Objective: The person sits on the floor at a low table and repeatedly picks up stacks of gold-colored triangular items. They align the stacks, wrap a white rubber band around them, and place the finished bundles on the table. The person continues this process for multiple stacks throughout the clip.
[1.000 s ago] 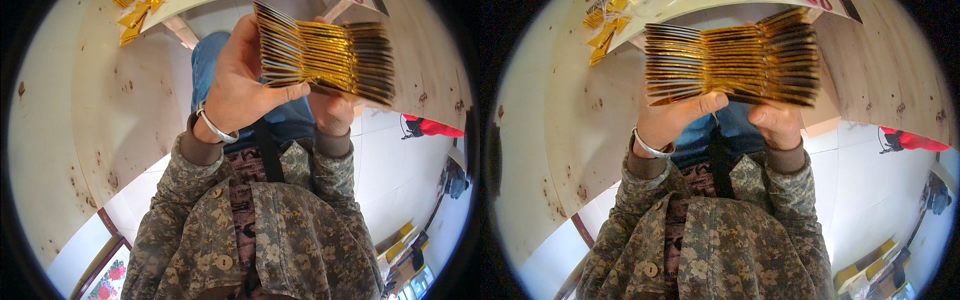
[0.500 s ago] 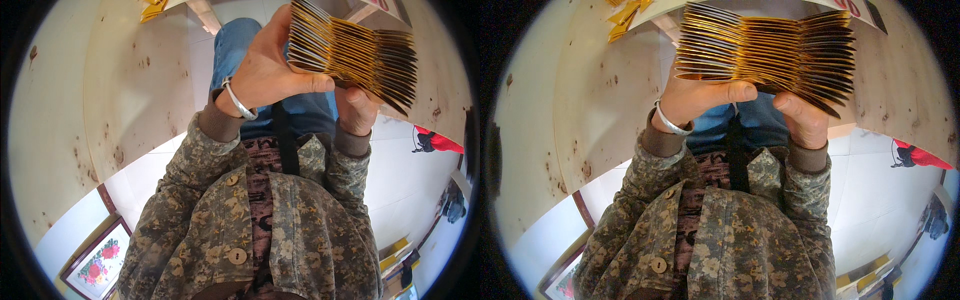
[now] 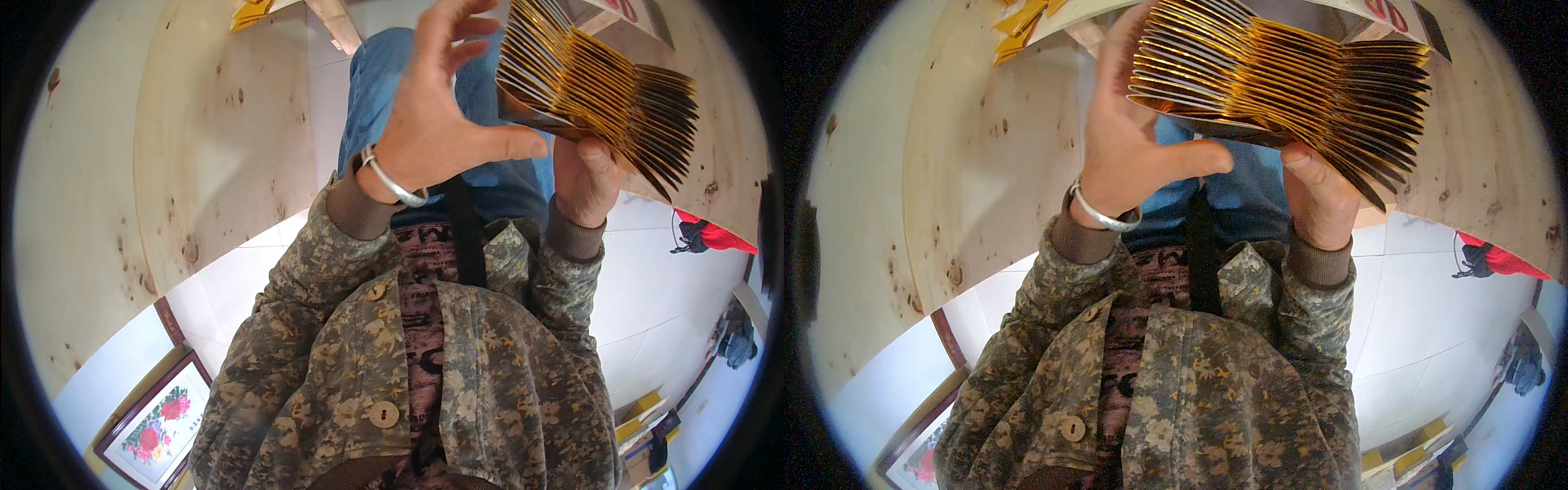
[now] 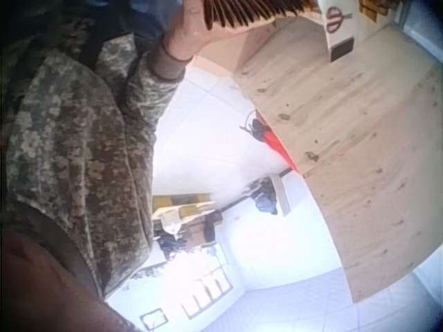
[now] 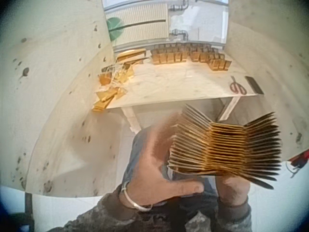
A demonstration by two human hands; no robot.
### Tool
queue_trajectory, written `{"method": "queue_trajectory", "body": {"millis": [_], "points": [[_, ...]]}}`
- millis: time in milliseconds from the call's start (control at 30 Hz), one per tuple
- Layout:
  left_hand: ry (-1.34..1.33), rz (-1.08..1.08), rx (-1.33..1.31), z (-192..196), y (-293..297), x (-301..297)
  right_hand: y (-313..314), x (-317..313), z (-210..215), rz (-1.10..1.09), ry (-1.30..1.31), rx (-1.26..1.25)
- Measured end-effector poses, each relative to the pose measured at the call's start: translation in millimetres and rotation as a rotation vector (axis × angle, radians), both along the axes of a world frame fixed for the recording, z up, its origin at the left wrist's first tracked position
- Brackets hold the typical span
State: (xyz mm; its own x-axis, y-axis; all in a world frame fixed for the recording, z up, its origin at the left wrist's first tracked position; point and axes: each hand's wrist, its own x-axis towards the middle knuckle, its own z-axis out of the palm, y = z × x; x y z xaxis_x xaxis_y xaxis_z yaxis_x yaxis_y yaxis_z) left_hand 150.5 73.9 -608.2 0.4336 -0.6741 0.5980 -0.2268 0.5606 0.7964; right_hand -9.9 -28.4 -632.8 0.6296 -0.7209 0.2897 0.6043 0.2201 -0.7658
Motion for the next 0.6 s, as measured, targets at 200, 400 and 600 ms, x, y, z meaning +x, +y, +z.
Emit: {"method": "queue_trajectory", "body": {"millis": [200, 400, 600], "points": [[0.121, 0.039, -0.084, -2, 18, 4, -7, 2, -4, -0.055, -0.060, -0.057], [0.150, 0.025, -0.045, 4, 13, -1, -7, 3, -3, -0.155, -0.043, 0.008], [0.178, 0.015, -0.066, 19, 5, -1, -3, 5, 8, -0.139, -0.029, 0.009]]}}
